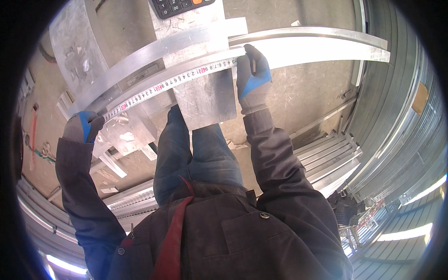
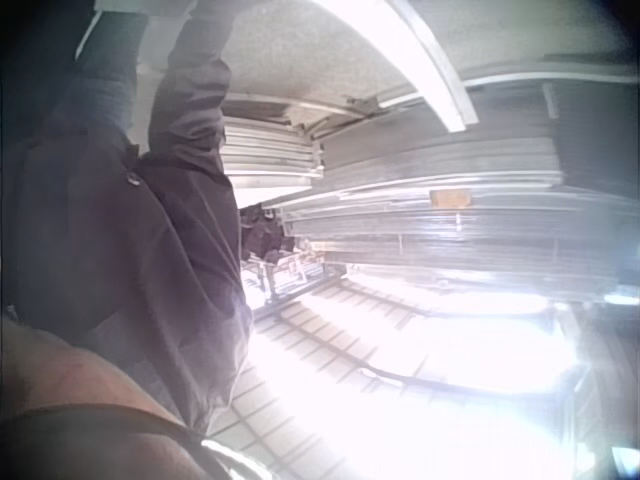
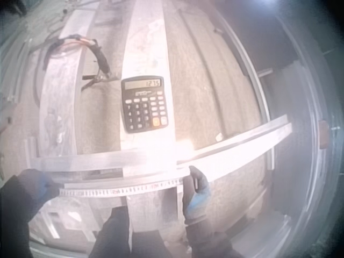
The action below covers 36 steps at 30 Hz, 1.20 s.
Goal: The person measures a curved aluminum profile with a tape measure and marks it with a pencil. They use a calculator to compute dimensions, then reposition the tape measure to mark additional points on the profile.
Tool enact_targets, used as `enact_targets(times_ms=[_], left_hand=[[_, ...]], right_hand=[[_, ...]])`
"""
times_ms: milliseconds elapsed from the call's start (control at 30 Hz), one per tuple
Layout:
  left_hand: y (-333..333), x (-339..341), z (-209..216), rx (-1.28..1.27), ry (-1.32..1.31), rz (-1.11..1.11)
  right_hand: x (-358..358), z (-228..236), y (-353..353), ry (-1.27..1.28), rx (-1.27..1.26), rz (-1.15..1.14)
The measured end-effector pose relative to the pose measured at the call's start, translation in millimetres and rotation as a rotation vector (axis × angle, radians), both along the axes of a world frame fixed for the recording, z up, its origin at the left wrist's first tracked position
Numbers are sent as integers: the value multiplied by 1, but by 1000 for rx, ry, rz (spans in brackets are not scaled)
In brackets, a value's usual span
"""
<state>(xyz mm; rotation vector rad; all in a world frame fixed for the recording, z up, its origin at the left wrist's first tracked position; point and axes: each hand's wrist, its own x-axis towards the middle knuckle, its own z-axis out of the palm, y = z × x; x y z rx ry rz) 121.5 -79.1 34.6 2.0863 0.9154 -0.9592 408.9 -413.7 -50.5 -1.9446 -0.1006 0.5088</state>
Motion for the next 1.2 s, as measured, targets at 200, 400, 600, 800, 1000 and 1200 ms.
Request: enact_targets(times_ms=[200,400,600,800,1000,1200], left_hand=[[3,5,1,22,0,4],[0,3,-1,55,50,3],[1,-2,-13,67,118,-65],[1,-4,-25,86,214,-71],[-1,-8,-27,148,191,-82],[1,-4,-27,112,237,-94]], right_hand=[[6,15,3,-61,-54,7],[28,63,39,-228,17,222],[42,77,100,-120,-117,494],[54,68,120,-191,-170,570],[58,62,122,-193,-208,558],[58,59,121,-177,-196,542]])
